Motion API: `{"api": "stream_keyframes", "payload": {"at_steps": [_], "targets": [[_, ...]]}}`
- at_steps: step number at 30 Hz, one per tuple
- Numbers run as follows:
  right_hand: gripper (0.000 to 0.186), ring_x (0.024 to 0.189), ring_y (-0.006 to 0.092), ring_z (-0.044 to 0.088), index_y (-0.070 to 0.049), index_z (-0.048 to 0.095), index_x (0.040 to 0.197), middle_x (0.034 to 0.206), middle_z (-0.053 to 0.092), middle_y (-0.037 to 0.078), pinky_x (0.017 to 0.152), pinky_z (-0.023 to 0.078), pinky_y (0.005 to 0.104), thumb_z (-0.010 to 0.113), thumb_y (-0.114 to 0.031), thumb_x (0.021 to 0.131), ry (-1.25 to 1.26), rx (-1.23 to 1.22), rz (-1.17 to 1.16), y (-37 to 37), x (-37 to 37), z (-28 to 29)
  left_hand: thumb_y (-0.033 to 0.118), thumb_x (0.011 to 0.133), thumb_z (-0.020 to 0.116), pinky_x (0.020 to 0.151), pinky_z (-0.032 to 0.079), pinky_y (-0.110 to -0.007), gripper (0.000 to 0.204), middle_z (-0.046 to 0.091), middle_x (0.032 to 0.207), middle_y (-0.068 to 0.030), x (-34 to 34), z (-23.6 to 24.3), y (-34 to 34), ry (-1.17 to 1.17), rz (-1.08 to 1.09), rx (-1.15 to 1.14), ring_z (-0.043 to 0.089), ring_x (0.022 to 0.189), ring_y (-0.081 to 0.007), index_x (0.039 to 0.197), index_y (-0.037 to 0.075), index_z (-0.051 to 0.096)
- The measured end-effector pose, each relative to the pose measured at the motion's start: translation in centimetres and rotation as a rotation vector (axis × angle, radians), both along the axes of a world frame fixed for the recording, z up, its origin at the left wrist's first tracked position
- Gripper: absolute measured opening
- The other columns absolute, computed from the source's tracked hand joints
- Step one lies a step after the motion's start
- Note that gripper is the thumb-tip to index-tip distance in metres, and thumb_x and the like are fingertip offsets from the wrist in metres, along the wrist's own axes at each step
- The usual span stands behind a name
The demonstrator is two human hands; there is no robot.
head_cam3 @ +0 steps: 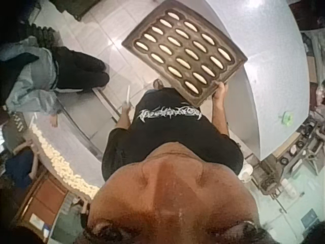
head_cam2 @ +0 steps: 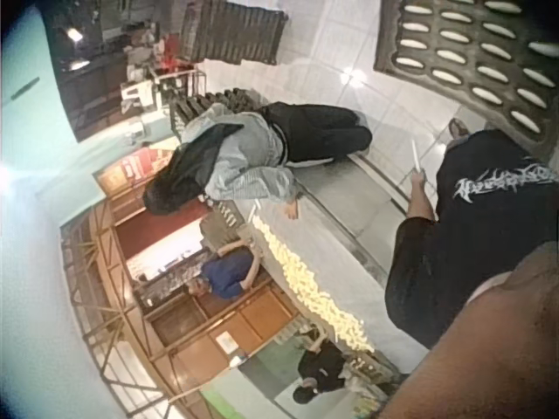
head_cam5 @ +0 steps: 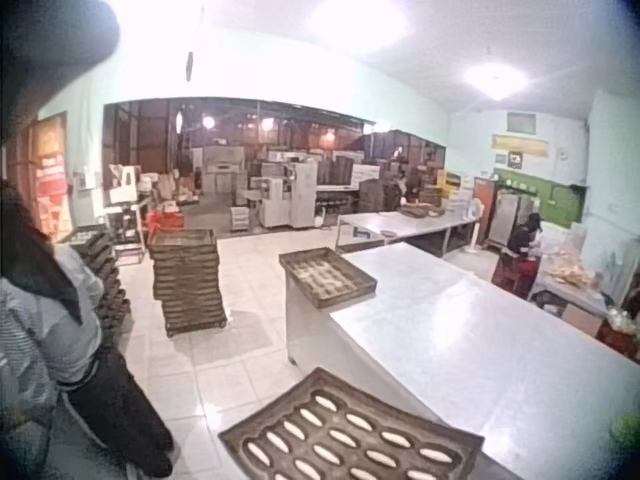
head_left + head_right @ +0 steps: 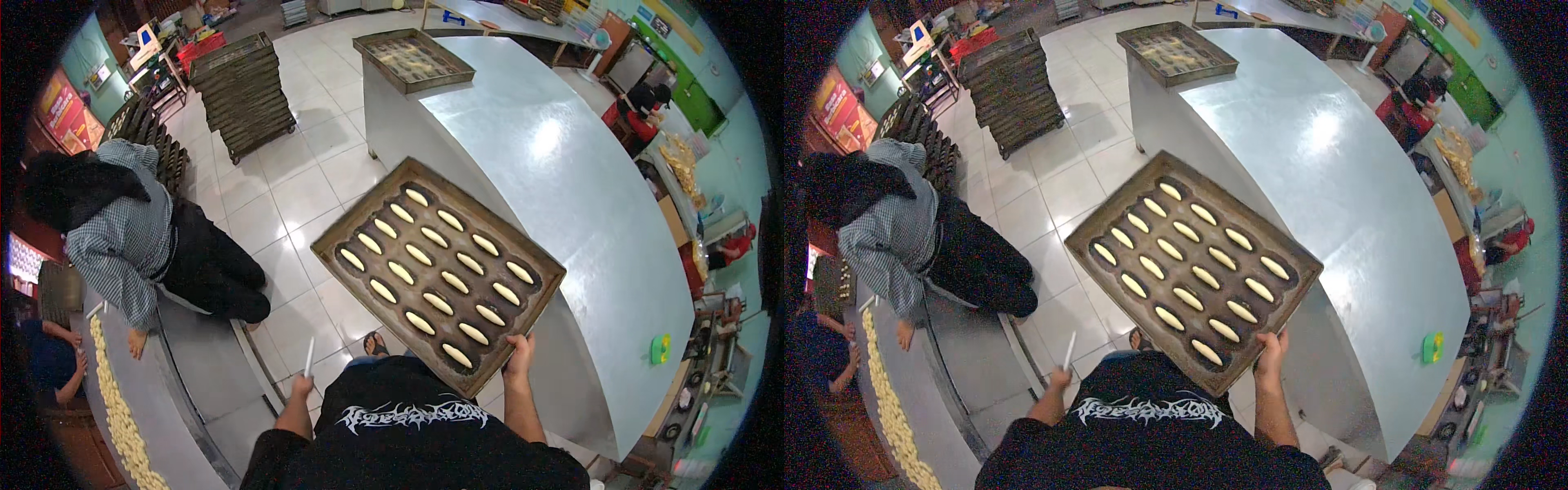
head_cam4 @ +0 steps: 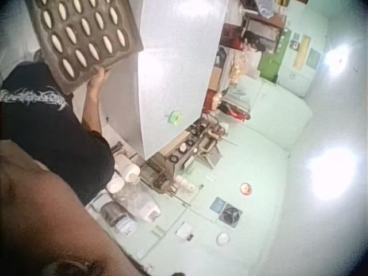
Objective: Shaping small pieces of dough into long rolls and arranging them on a baking tray.
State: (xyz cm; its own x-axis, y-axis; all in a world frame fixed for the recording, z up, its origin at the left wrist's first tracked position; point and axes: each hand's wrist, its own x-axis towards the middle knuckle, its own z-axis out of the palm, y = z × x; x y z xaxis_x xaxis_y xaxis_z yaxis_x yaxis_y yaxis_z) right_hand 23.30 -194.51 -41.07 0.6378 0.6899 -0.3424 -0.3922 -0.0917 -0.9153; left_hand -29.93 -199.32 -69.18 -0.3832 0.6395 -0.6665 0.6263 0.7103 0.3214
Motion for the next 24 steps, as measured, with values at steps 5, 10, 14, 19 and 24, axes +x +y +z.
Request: {"api": "stream_keyframes", "payload": {"at_steps": [5,10,14,19,24], "targets": [[0.062,0.102,0.0277,0.058,0.0,0.044,0.133,0.115,0.058,0.013,0.092,0.046,0.0367,0.052,-0.008,0.073,0.027,0.078,0.066,11.3,-1.1,2.2,0.024,0.083,0.062,0.075,0.054,-0.04,0.04,0.07,0.086,-0.0201,-0.8,1.6,20.3,-0.147,0.074,0.346,0.07,0.08,-0.0319,0.112,-0.004,0.062],[0.059,0.105,0.0289,0.058,0.001,0.046,0.13,0.115,0.058,0.014,0.094,0.046,0.0383,0.052,-0.012,0.073,0.087,0.037,0.128,20.4,-0.2,1.8,0.022,0.084,0.063,0.073,0.054,-0.039,0.039,0.071,0.083,-0.016,2.5,5.5,28.7,-0.2,0.124,0.407,0.07,0.078,-0.0287,0.113,-0.004,0.062],[0.05,0.097,0.0264,0.06,0.001,0.052,0.121,0.109,0.061,0.013,0.088,0.049,0.0369,0.053,-0.014,0.073,0.145,0.056,0.285,30.2,2.3,-0.5,0.026,0.084,0.063,0.073,0.054,-0.04,0.04,0.071,0.08,-0.0145,2.0,3.6,29.3,-0.072,0.135,0.295,0.07,0.077,-0.0281,0.112,-0.002,0.063],[0.045,0.095,0.0259,0.062,0.001,0.054,0.117,0.107,0.062,0.012,0.086,0.05,0.0367,0.052,-0.014,0.075,0.189,0.122,0.422,43.7,0.3,1.6,0.028,0.083,0.064,0.076,0.054,-0.041,0.043,0.071,0.083,-0.0196,2.8,3.1,25.5,-0.076,0.367,0.01,0.071,0.08,-0.0309,0.109,-0.005,0.062],[0.034,0.093,0.0275,0.062,-0.001,0.057,0.11,0.101,0.064,0.012,0.086,0.052,0.038,0.053,-0.019,0.081,0.19,0.088,0.535,53.5,-1.8,1.6,0.028,0.085,0.062,0.081,0.054,-0.043,0.045,0.068,0.098,-0.0275,5.9,4.0,23.1,0.005,0.52,-0.075,0.069,0.091,-0.0363,0.113,-0.007,0.062]]}}
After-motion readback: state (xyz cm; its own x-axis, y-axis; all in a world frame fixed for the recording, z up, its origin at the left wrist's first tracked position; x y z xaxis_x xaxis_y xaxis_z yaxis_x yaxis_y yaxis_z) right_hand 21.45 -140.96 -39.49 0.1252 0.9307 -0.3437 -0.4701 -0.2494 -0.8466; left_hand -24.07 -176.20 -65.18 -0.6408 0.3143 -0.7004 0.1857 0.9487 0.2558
